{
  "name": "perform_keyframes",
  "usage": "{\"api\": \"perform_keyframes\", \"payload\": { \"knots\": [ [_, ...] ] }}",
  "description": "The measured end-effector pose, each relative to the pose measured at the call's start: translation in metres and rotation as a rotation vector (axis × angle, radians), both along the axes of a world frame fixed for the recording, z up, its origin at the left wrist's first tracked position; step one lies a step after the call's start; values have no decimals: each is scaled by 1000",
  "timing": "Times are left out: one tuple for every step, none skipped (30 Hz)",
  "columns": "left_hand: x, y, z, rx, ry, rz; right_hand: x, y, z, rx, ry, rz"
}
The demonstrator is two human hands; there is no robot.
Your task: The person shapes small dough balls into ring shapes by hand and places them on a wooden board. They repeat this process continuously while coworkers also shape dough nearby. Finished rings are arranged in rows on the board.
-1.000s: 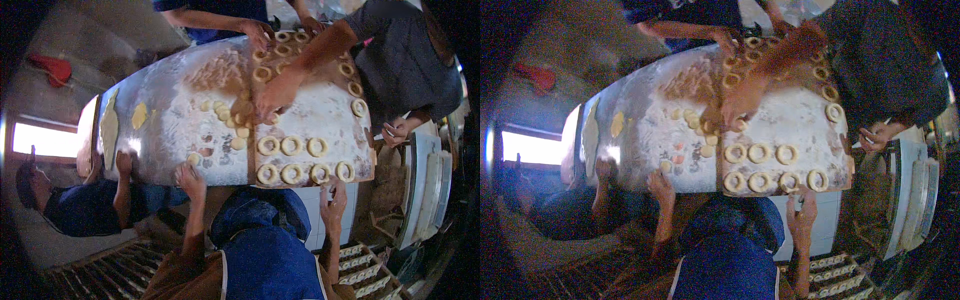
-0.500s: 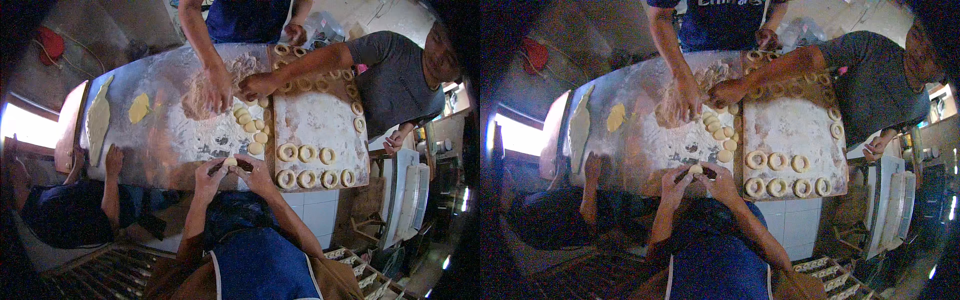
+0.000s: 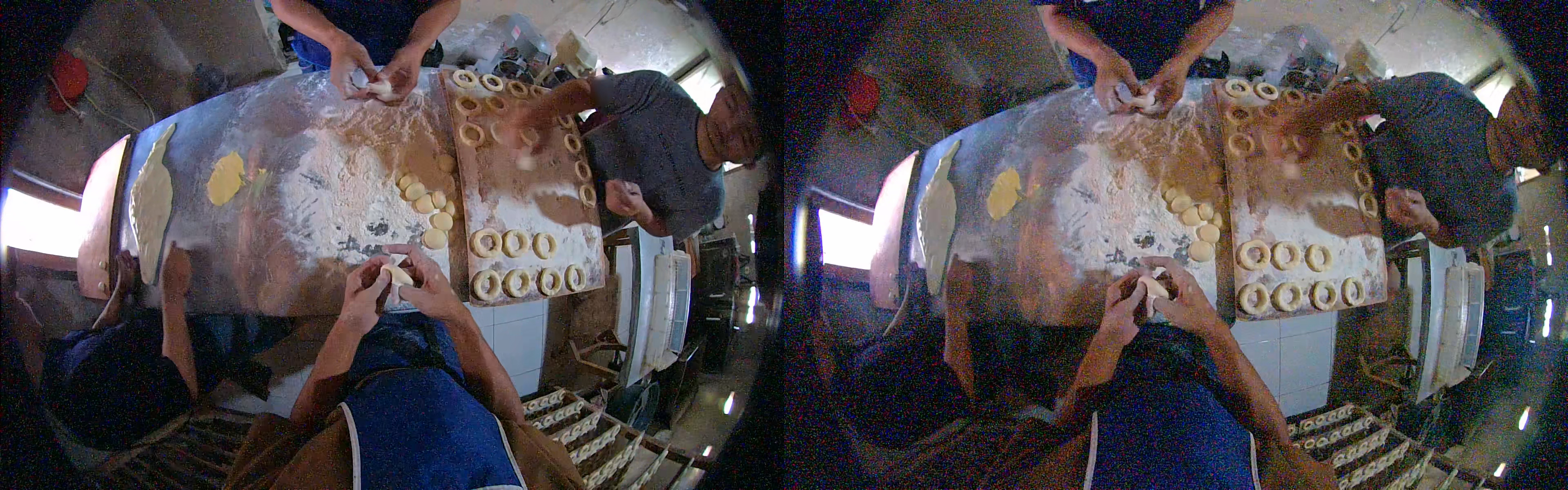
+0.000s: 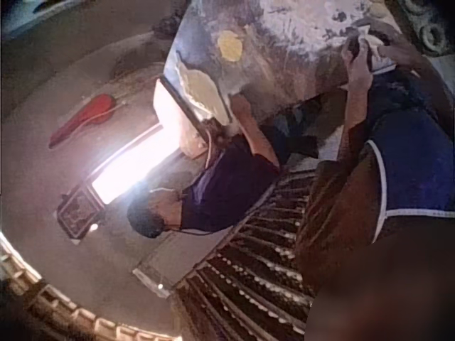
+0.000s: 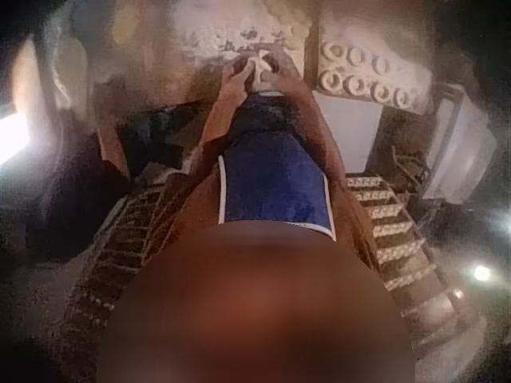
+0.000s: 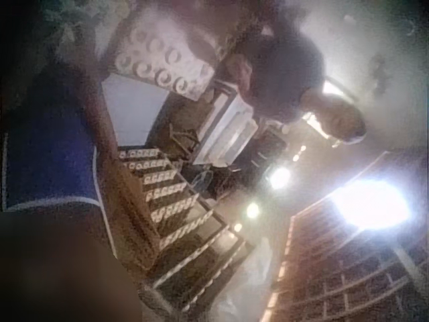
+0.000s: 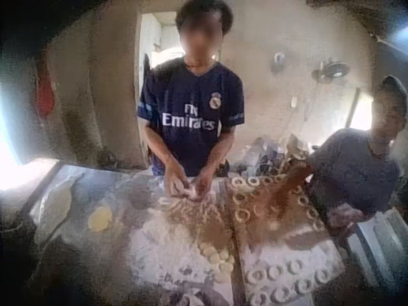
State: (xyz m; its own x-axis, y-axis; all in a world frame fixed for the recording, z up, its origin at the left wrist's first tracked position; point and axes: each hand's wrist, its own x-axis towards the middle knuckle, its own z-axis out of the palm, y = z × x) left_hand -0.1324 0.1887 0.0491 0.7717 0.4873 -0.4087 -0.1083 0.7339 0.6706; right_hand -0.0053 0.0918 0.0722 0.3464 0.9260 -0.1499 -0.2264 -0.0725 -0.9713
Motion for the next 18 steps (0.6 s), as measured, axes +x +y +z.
{"api": "perform_keyframes", "payload": {
  "knots": [
    [-1,1,-1,142,-21,-56,0,2,7,-8,188,-56],
    [-3,1,-3,284,-42,-112,0,3,17,-14,377,-113],
    [-4,2,-3,429,-62,-165,-1,6,26,-18,567,-166],
    [-2,0,1,264,-122,-79,3,3,11,-123,464,-204],
    [4,-4,7,98,-179,6,10,-1,-23,-227,359,-242],
    [9,-6,16,10,-240,89,15,-1,-52,-328,255,-268],
    [15,-7,25,-72,-307,168,18,2,-55,-368,-391,-273],
    [18,-5,7,54,-216,161,14,-2,-57,-217,-132,-367],
    [21,-1,-32,179,-127,176,2,1,-40,-66,123,-433],
    [25,-1,-67,302,-38,178,-6,-1,-32,88,379,-504],
    [31,-10,-77,466,30,159,-7,-4,-48,19,534,-658],
    [36,-17,-86,631,112,160,-6,-6,-45,-162,468,-570],
    [43,-19,-75,865,284,101,-2,-6,-33,-334,398,-490],
    [48,-20,-63,931,289,56,3,-7,-20,-399,-6,-426],
    [52,-20,-47,997,297,23,8,-5,-4,-491,-420,-394],
    [57,-27,-61,716,218,100,7,-5,-7,-396,-330,-471],
    [66,-37,-84,434,139,173,5,-5,-16,-300,-239,-545],
    [74,-42,-72,361,99,178,7,-11,-28,-202,-146,-624]
  ]
}}
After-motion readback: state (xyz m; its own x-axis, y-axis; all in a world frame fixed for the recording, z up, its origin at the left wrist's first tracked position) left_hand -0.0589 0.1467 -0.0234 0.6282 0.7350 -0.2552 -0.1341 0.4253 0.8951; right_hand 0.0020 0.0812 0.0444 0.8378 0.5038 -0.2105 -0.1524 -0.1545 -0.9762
